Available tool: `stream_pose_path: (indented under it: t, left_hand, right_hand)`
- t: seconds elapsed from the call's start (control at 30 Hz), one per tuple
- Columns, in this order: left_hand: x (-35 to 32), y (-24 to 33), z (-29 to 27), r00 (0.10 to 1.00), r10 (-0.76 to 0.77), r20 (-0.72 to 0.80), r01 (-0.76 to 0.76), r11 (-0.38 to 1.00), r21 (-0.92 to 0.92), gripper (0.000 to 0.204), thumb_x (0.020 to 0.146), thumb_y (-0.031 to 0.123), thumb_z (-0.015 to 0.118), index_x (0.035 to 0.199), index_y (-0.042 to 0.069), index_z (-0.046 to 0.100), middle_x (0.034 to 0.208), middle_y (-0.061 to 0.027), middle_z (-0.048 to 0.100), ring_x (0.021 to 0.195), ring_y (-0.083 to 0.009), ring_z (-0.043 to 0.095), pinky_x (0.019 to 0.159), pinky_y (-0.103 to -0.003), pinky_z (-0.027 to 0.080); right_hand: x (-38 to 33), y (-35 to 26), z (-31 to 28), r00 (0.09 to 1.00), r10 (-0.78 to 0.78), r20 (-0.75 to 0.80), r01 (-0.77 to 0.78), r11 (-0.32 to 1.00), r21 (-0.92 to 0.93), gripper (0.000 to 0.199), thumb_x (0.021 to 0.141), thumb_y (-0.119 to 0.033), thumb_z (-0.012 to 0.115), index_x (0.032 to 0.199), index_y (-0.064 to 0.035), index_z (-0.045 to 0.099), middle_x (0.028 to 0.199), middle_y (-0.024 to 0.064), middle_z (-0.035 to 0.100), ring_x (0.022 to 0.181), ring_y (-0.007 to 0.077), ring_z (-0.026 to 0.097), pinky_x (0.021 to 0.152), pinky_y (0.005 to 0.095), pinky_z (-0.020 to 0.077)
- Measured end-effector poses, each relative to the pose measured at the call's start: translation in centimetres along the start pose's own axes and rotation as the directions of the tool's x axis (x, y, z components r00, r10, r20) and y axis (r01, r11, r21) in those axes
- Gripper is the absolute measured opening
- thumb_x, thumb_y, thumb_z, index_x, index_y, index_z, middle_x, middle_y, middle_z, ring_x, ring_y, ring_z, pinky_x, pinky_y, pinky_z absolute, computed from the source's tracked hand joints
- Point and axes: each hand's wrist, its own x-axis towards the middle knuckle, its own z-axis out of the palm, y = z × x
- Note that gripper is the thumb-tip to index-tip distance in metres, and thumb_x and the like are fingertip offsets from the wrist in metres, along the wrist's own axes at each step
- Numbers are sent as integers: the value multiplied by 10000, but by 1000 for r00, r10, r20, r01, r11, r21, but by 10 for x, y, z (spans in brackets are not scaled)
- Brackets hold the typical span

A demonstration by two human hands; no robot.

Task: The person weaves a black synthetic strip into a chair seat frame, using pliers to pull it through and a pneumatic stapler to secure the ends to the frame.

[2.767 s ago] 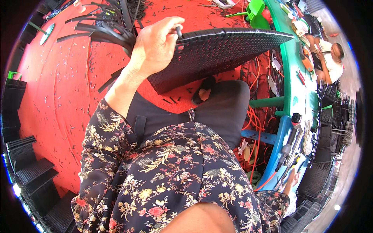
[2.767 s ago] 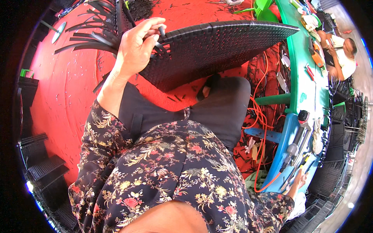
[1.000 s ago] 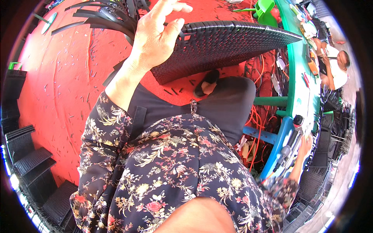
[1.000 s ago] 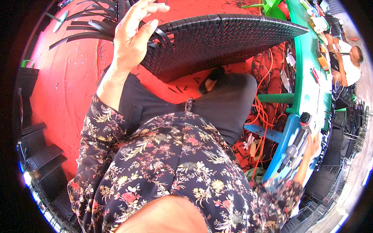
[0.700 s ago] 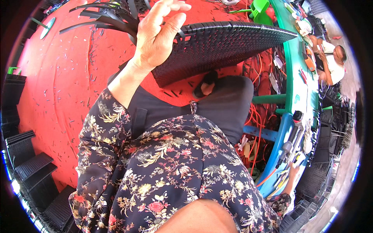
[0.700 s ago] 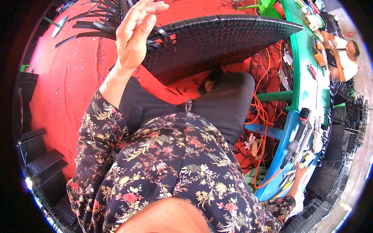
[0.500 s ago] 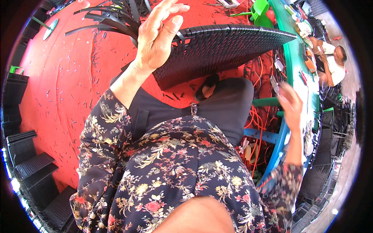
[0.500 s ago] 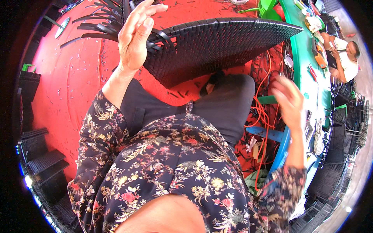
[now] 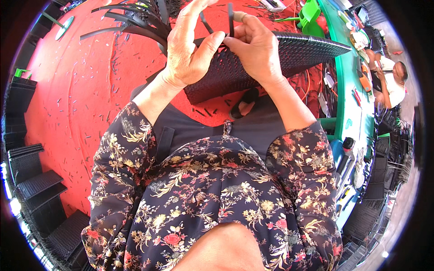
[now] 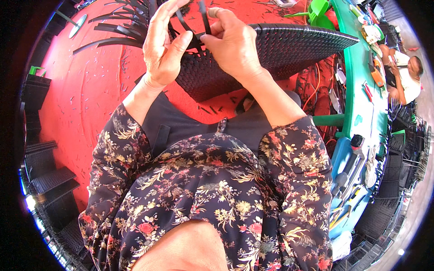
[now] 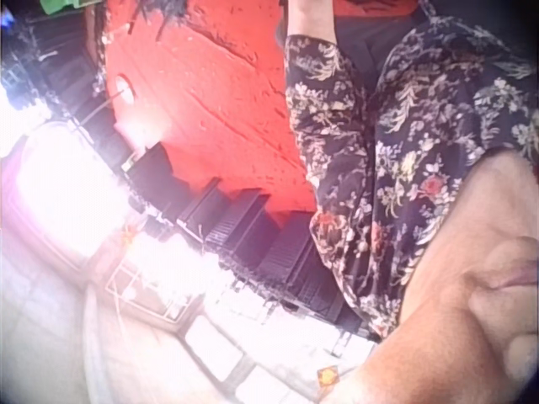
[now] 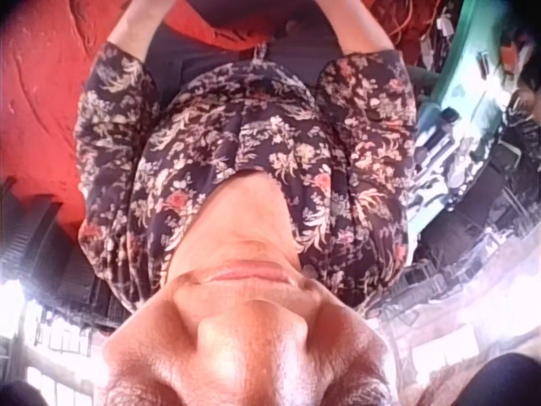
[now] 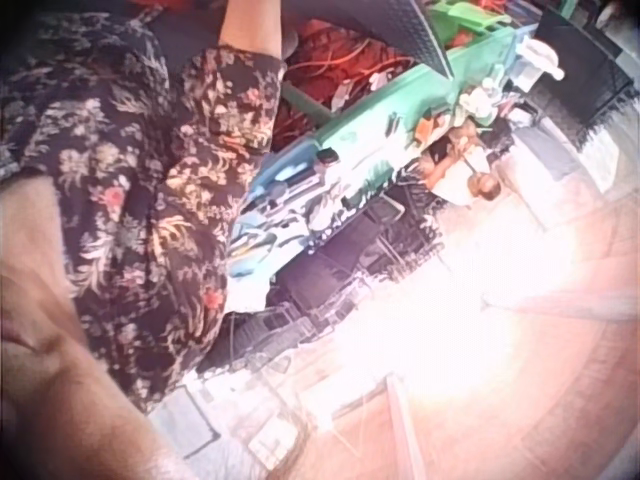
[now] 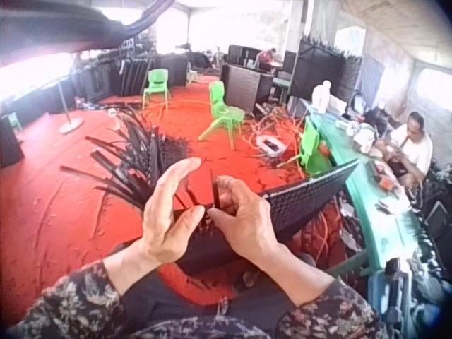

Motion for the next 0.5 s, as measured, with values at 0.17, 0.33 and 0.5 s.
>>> stream_pose_path:
  t: [0.17,0.33,0.5]
  left_hand:
    - [3,17,5,976,185,118,-216,903,372,314,807,58,560,1104,-41,545,1158,-198,558,1118,-362,524,1006,-489,342]
    - [8,1,23,929,319,186,-354,913,200,336,724,-56,534,1055,-6,503,923,-140,595,834,-334,599,758,-391,504]
    - [-14,-17,5,850,-226,477,-35,878,477,72,797,56,576,858,29,549,762,-136,559,740,-351,588,618,-438,476]
  right_hand:
    - [-17,3,-12,999,-47,13,47,999,10,120,802,-91,679,895,-26,640,658,55,590,595,94,540,575,240,447]
    - [-34,25,1,998,62,-12,-49,879,474,166,903,-102,597,759,-20,587,654,-33,521,613,43,463,574,207,394]
    - [-37,2,6,968,250,28,-196,678,708,220,943,-157,520,803,-14,610,766,64,654,652,81,550,614,206,437]
